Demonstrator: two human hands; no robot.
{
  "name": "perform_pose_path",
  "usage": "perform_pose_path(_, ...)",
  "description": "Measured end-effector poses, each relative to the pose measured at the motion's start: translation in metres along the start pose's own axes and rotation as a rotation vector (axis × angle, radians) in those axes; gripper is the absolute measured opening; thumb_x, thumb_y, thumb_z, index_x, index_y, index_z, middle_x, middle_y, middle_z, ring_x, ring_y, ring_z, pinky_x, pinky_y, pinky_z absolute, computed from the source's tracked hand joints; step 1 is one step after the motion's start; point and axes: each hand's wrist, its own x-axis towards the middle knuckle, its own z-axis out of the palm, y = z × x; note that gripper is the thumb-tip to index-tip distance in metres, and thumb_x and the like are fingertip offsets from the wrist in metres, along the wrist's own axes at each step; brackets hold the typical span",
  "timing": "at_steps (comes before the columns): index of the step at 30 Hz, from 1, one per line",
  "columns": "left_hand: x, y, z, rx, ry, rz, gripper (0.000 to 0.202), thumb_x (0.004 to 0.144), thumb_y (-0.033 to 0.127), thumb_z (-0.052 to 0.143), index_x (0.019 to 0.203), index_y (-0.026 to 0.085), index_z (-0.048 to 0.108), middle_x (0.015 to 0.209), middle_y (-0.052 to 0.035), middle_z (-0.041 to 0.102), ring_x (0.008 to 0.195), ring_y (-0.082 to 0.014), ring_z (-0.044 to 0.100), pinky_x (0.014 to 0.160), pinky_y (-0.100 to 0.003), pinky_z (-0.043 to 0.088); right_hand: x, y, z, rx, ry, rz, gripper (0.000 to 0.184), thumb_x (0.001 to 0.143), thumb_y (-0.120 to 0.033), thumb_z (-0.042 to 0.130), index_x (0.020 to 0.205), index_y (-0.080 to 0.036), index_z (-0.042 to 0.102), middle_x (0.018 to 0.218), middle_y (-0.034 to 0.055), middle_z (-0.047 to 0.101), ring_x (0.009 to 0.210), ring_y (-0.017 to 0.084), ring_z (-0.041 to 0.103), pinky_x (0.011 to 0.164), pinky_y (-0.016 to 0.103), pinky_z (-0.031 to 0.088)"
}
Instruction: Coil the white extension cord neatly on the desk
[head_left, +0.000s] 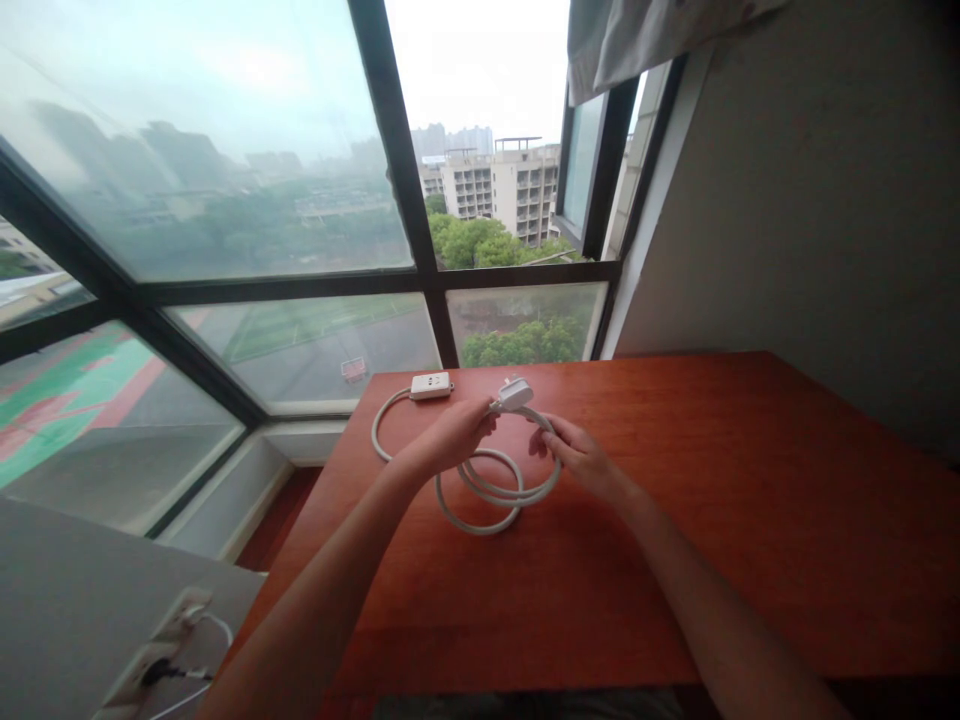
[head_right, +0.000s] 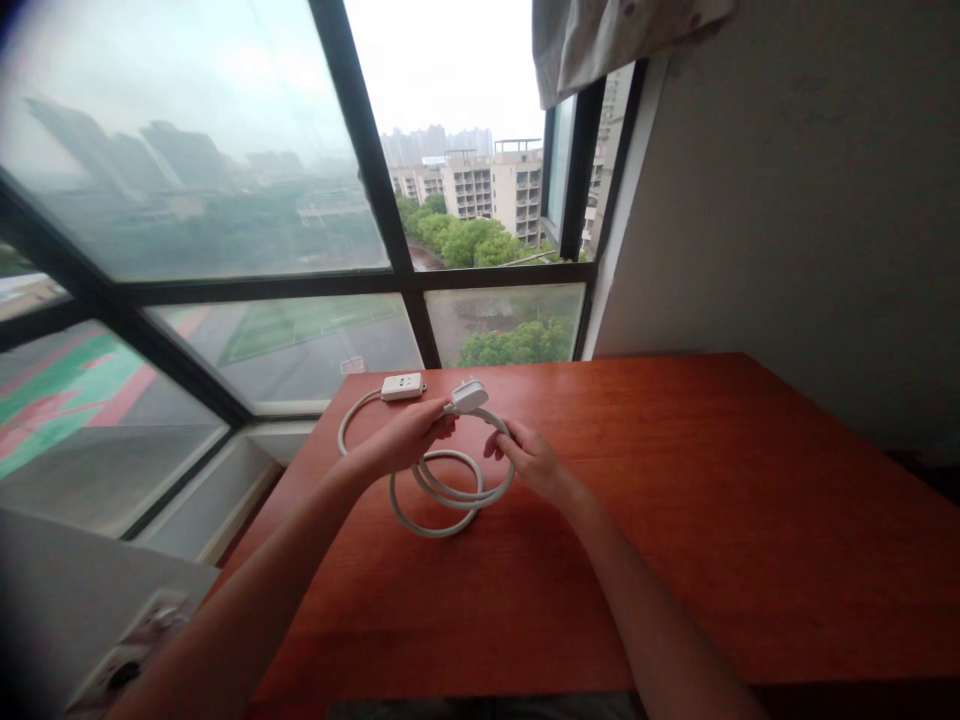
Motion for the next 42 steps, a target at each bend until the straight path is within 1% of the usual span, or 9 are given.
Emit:
perform_pose_path(11, 0.004, -0.002, 0.01, 0.279, -0.034, -0.126, 0.018, 0.091, 0.023, 0.046, 0.086, 0.016, 0.062, 0.083, -0.0079, 0.069, 0.069, -0.017, 0.06, 0.06, -0.024, 0.038, -0.002, 0.003, 0.011, 0.064, -0.011, 0.064, 0.039, 0.093, -0.046, 0.045, 0.116, -0.015, 0.052, 0.065, -0.0028, 0.054, 0.055, 0.011, 0.049, 0.054, 0.025, 0.041)
perform_pose_path(18, -0.004, -0.009, 0.02, 0.339, 0.122, -0.215, 0.022, 0.091, 0.023, 0.046, 0.087, 0.016, 0.067, 0.085, -0.0087, 0.071, 0.073, -0.018, 0.064, 0.063, -0.023, 0.04, -0.004, -0.006, 0.022, 0.182, -0.117, 0.071, 0.054, 0.088, -0.054, 0.053, 0.124, -0.014, 0.049, 0.078, 0.0032, 0.064, 0.062, 0.014, 0.058, 0.057, 0.026, 0.047)
perform_pose_path(21, -0.007, -0.003, 0.015, 0.395, 0.047, -0.161, 0.022, 0.092, 0.023, 0.045, 0.09, 0.017, 0.067, 0.088, -0.0109, 0.072, 0.076, -0.0202, 0.066, 0.065, -0.024, 0.042, -0.004, -0.006, 0.021, 0.174, -0.073, 0.115, 0.059, 0.089, -0.056, 0.051, 0.129, -0.014, 0.045, 0.081, 0.0053, 0.065, 0.068, 0.016, 0.061, 0.06, 0.028, 0.049)
perform_pose_path(26, -0.007, 0.016, 0.01, 0.5, -0.161, -0.059, 0.018, 0.088, 0.017, 0.049, 0.081, 0.016, 0.065, 0.079, -0.0128, 0.07, 0.076, -0.0248, 0.068, 0.067, -0.028, 0.047, 0.001, -0.023, 0.008, -0.121, 0.139, -0.002, 0.056, 0.086, -0.043, 0.058, 0.136, -0.022, 0.044, 0.121, 0.0115, 0.061, 0.102, 0.021, 0.061, 0.084, 0.034, 0.049)
perform_pose_path(28, -0.005, 0.026, 0.01, 0.501, -0.193, -0.052, 0.014, 0.086, 0.015, 0.052, 0.082, 0.015, 0.065, 0.078, -0.0128, 0.069, 0.077, -0.0252, 0.068, 0.069, -0.029, 0.048, 0.007, -0.039, 0.004, -0.37, 0.048, -0.064, 0.057, 0.081, -0.036, 0.064, 0.135, -0.023, 0.048, 0.123, 0.0113, 0.061, 0.11, 0.023, 0.059, 0.092, 0.035, 0.045)
perform_pose_path(31, -0.001, 0.037, 0.015, 0.465, -0.173, -0.063, 0.012, 0.085, 0.013, 0.054, 0.089, 0.014, 0.065, 0.078, -0.0122, 0.068, 0.081, -0.0244, 0.068, 0.074, -0.03, 0.05, 0.019, -0.059, 0.006, -0.753, -0.162, 0.033, 0.057, 0.074, -0.032, 0.07, 0.128, -0.021, 0.056, 0.111, 0.0116, 0.068, 0.101, 0.027, 0.063, 0.084, 0.034, 0.045)
perform_pose_path(34, 0.001, 0.042, 0.018, 0.454, -0.148, -0.076, 0.013, 0.085, 0.012, 0.053, 0.085, 0.013, 0.066, 0.076, -0.0125, 0.067, 0.08, -0.0247, 0.068, 0.075, -0.031, 0.051, 0.032, -0.066, 0.016, -1.021, -0.242, 0.098, 0.029, 0.075, -0.033, 0.068, 0.101, -0.019, 0.069, 0.095, 0.0126, 0.071, 0.092, 0.029, 0.065, 0.076, 0.032, 0.043)
perform_pose_path(38, -0.005, 0.035, 0.013, 0.412, -0.123, -0.086, 0.011, 0.083, 0.012, 0.054, 0.08, 0.015, 0.064, 0.079, -0.0114, 0.068, 0.08, -0.0236, 0.067, 0.073, -0.03, 0.051, 0.042, -0.061, 0.023, -0.973, -0.289, 0.031, 0.017, 0.077, -0.025, 0.063, 0.092, -0.021, 0.069, 0.091, 0.0081, 0.073, 0.085, 0.023, 0.065, 0.068, 0.026, 0.04)
perform_pose_path(42, -0.027, 0.013, 0.006, 0.188, 0.037, -0.163, 0.006, 0.083, 0.019, 0.055, 0.085, 0.017, 0.06, 0.076, -0.0051, 0.065, 0.072, -0.0182, 0.064, 0.066, -0.026, 0.049, 0.04, -0.051, 0.015, -0.738, -0.358, 0.161, 0.018, 0.074, -0.013, 0.058, 0.088, -0.019, 0.068, 0.07, 0.0013, 0.071, 0.067, 0.015, 0.063, 0.057, 0.022, 0.037)
